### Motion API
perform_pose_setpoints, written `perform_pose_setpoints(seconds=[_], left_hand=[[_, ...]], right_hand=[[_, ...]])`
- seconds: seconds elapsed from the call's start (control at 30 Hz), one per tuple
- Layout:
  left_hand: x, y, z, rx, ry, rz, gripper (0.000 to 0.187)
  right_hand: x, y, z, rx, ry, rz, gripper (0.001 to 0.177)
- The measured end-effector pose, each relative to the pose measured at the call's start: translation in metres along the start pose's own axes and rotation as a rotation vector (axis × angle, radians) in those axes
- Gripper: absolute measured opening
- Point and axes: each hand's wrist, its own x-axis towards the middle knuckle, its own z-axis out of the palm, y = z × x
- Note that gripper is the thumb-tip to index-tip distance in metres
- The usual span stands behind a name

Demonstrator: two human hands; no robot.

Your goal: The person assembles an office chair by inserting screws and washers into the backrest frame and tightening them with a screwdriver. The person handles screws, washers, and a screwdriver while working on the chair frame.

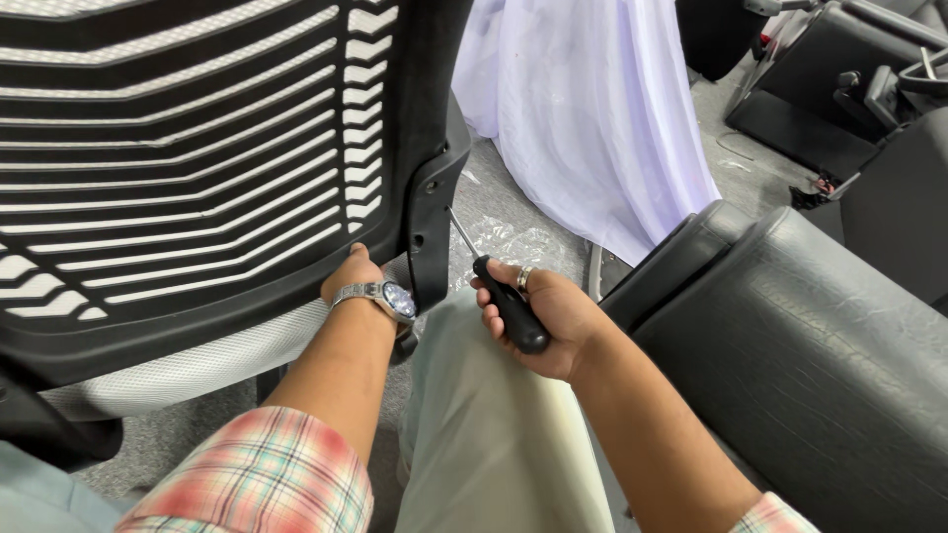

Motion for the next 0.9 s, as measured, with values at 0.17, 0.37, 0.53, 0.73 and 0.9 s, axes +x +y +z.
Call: perform_pose_setpoints(seconds=[0.17,0.37,0.53,0.73,0.9], left_hand=[[-0.004,0.004,0.0,0.069,0.009,0.0,0.051],[-0.005,-0.001,-0.002,0.019,-0.006,0.026,0.049],[0.009,0.001,0.0,0.009,-0.003,-0.02,0.051],[0.01,-0.002,0.001,-0.071,-0.061,-0.01,0.046],[0.014,-0.004,-0.001,0.011,-0.088,-0.008,0.048]], right_hand=[[-0.004,0.002,-0.009,0.048,-0.025,0.001,0.025],[-0.007,0.004,-0.004,0.025,0.018,-0.031,0.026],[-0.01,0.008,-0.005,0.022,0.027,-0.06,0.029],[-0.01,0.011,-0.007,0.013,-0.002,-0.083,0.029],[-0.008,0.01,-0.009,0.02,-0.002,-0.085,0.028]])
